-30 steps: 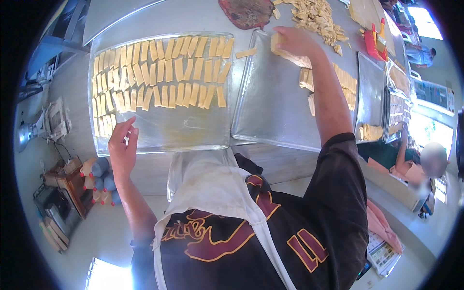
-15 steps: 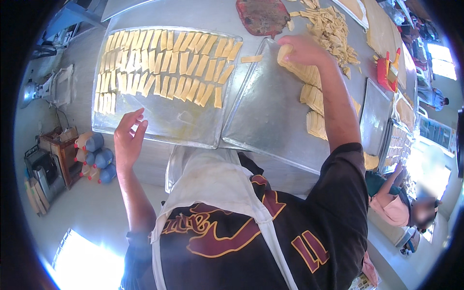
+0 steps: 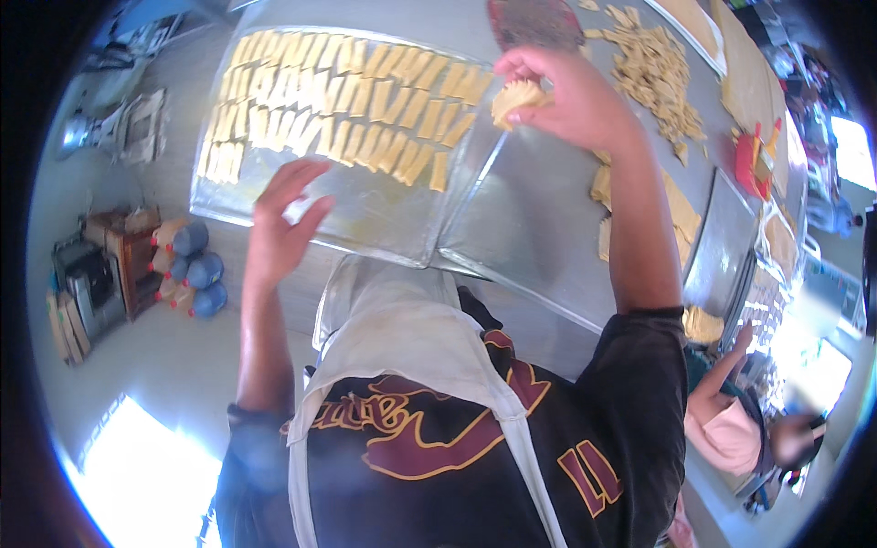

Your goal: The person arranges rectangular dough pieces on a metal baking tray, then carries the tray to a large oven and places it inside. The person retrieves an empty tray from the oven and returns to the workstation.

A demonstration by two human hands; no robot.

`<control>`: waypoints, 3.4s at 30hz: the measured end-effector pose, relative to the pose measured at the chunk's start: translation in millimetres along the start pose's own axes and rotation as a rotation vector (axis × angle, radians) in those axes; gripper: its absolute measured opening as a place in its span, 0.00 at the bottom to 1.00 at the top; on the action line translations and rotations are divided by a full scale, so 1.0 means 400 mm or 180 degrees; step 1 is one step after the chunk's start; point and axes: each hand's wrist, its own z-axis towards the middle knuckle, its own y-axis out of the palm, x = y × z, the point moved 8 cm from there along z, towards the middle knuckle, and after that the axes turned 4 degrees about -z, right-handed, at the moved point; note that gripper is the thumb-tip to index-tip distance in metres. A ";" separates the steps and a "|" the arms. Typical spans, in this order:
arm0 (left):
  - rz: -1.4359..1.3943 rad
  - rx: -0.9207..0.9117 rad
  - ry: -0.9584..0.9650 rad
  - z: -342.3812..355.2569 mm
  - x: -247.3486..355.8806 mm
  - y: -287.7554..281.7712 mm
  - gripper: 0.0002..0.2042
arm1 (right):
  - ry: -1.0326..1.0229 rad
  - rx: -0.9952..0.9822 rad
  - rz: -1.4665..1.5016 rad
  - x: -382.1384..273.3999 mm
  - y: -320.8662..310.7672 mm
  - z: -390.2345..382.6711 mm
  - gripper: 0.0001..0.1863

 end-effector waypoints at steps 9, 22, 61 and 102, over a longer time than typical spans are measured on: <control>-0.3281 -0.0626 -0.1062 -0.015 -0.135 0.009 0.20 | 0.0230 0.0296 0.1284 -0.320 0.380 0.130 0.19; -0.3887 0.0074 -0.1372 -0.228 -0.793 -0.595 0.20 | 0.0722 0.1916 0.1722 -0.699 1.023 0.570 0.10; -0.3216 -0.0058 -0.1713 -0.166 -0.994 -0.718 0.21 | 0.1560 0.0789 0.2442 -0.629 1.224 0.798 0.14; -0.3082 -0.1218 -0.1657 -0.090 -1.046 -0.705 0.15 | 0.2067 0.1359 0.1496 -0.621 1.240 0.829 0.18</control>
